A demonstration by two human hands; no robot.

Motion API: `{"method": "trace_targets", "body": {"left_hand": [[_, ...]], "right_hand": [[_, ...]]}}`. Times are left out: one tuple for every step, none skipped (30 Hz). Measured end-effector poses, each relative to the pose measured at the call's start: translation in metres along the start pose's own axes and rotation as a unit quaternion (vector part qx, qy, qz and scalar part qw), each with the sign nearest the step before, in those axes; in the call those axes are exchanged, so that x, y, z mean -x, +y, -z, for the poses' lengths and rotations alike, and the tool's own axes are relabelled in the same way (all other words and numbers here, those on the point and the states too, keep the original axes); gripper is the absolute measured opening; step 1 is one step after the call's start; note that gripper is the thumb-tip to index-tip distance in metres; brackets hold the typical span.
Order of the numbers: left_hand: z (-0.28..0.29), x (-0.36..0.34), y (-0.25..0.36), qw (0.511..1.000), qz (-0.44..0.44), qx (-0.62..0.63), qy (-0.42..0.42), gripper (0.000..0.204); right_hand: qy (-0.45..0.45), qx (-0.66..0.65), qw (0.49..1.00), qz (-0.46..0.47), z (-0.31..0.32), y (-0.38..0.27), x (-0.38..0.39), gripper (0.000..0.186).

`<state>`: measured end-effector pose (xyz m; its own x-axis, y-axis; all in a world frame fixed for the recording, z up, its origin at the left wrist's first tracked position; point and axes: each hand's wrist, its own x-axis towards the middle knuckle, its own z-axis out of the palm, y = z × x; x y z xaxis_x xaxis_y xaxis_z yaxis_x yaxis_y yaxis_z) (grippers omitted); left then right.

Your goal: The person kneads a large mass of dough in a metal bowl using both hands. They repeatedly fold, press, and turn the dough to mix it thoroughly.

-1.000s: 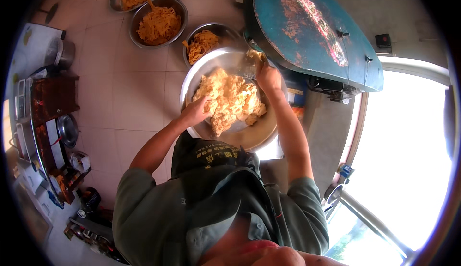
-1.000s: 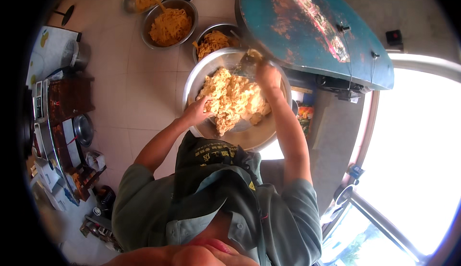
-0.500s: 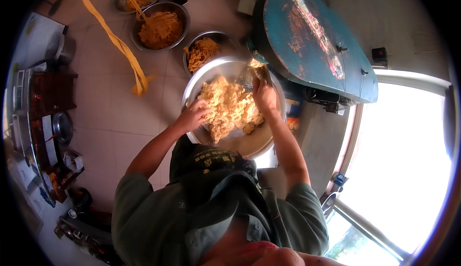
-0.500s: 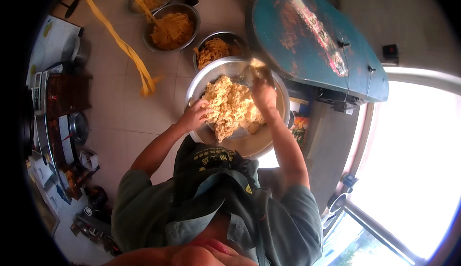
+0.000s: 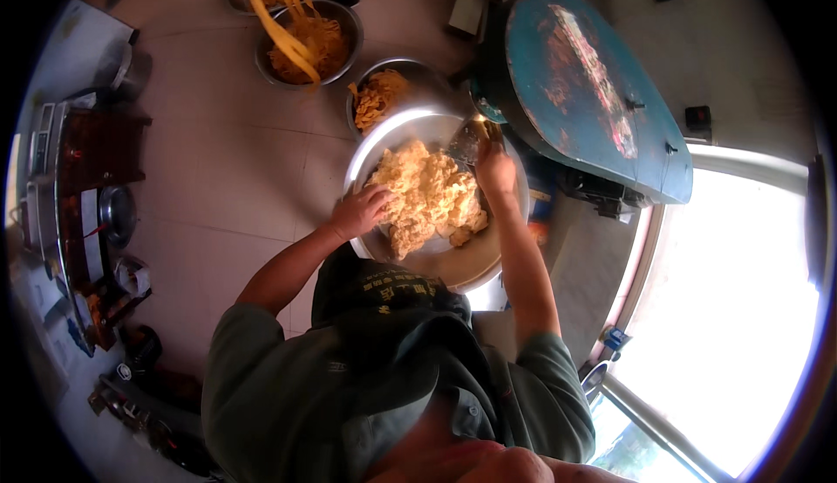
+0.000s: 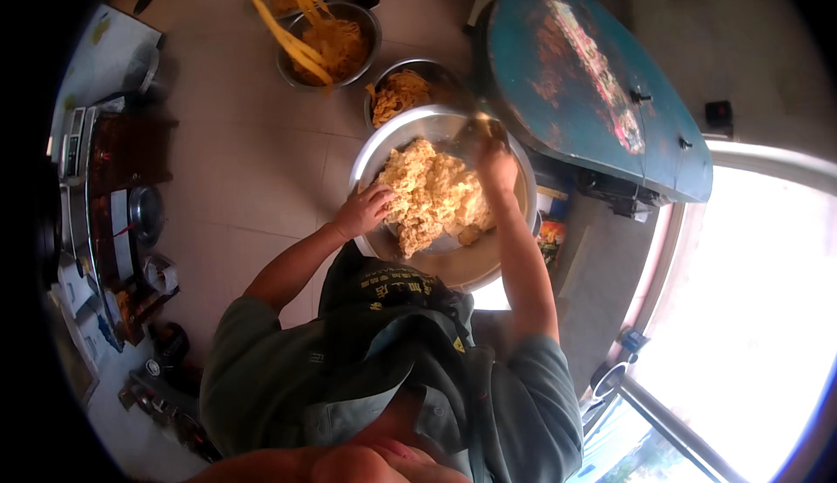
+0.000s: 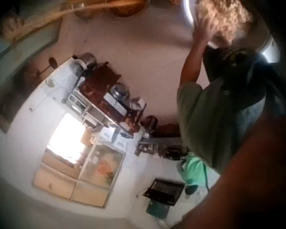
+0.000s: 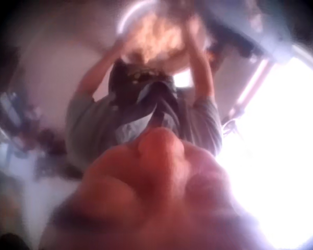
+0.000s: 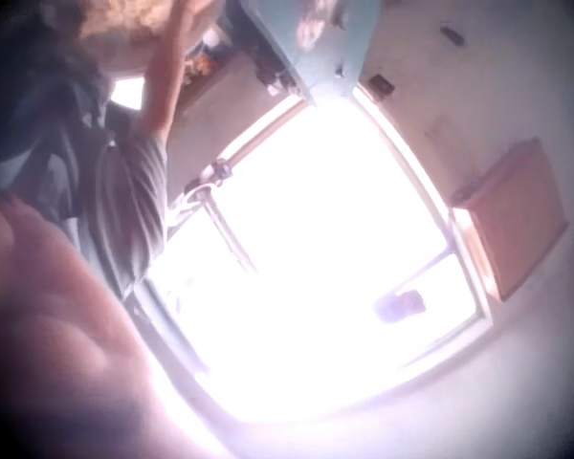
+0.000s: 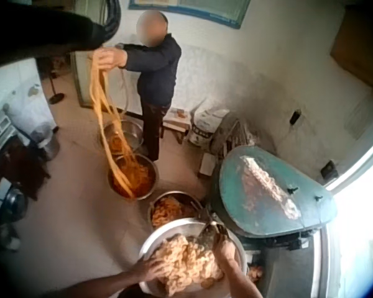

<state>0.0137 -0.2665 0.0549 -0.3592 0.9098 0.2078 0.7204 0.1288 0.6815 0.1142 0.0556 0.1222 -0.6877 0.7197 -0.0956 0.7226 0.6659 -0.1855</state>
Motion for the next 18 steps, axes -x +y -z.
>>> {"method": "trace_targets", "body": {"left_hand": [[0.002,-0.003,0.002,1.0,-0.001,0.009,0.011,0.04],[0.007,-0.007,0.004,0.999,0.006,0.036,-0.001,0.042],[0.008,-0.006,0.005,0.997,0.046,0.057,-0.015,0.039],[0.006,-0.007,0.006,0.993,0.08,0.081,-0.029,0.037],[0.003,-0.005,0.009,0.995,0.065,0.075,-0.032,0.036],[0.002,-0.003,0.007,0.996,0.052,0.066,-0.029,0.036],[0.002,-0.008,0.003,0.998,0.033,0.055,-0.024,0.036],[0.002,-0.007,0.001,0.999,0.025,0.042,-0.017,0.036],[0.001,-0.002,0.003,0.999,0.017,0.029,-0.01,0.036],[0.0,-0.004,0.002,1.0,0.003,0.015,0.002,0.036],[-0.001,-0.002,0.004,0.999,0.022,0.02,-0.022,0.034],[-0.003,-0.008,0.001,0.999,0.019,0.025,-0.018,0.034],[0.0,-0.009,0.004,0.999,0.02,0.031,-0.02,0.034],[0.004,-0.013,0.005,0.999,0.019,0.033,-0.02,0.034],[0.005,-0.013,0.007,0.999,0.0,0.026,-0.02,0.035],[0.007,-0.013,0.006,1.0,-0.003,0.011,-0.022,0.035],[0.008,-0.012,0.007,1.0,-0.005,-0.002,-0.023,0.035],[0.009,-0.009,0.008,1.0,-0.008,-0.014,-0.023,0.035]], "right_hand": [[0.042,-0.014,0.998,0.042,0.001,0.002,0.006,0.033],[0.083,-0.025,0.992,0.087,0.001,0.003,0.011,0.034],[0.123,-0.031,0.983,0.13,0.001,0.004,0.016,0.038],[0.027,0.0,0.998,0.05,-0.002,0.013,0.012,0.038],[0.023,0.083,0.99,0.116,-0.01,0.03,-0.005,0.039],[0.027,0.057,0.995,0.083,-0.013,0.032,-0.011,0.04],[0.034,0.031,0.998,0.049,-0.015,0.035,-0.016,0.042],[0.048,-0.004,0.998,0.03,0.005,0.01,-0.006,0.043],[0.093,-0.04,0.992,0.078,0.005,0.005,-0.003,0.043],[0.141,-0.069,0.98,0.123,0.011,0.002,0.003,0.043],[0.184,-0.092,0.965,0.162,0.014,0.002,0.015,0.043],[0.146,-0.078,0.98,0.11,0.015,0.0,0.004,0.038],[0.1,-0.059,0.992,0.056,0.014,-0.002,-0.003,0.036],[0.054,-0.037,0.998,0.005,0.015,-0.006,-0.011,0.039],[0.042,-0.032,0.999,0.013,0.02,-0.005,-0.009,0.04],[0.032,-0.031,0.999,0.025,0.027,-0.01,-0.011,0.042],[0.062,-0.041,0.997,0.038,0.024,-0.009,-0.003,0.042],[0.092,-0.05,0.993,0.051,0.018,-0.006,0.014,0.042]]}}
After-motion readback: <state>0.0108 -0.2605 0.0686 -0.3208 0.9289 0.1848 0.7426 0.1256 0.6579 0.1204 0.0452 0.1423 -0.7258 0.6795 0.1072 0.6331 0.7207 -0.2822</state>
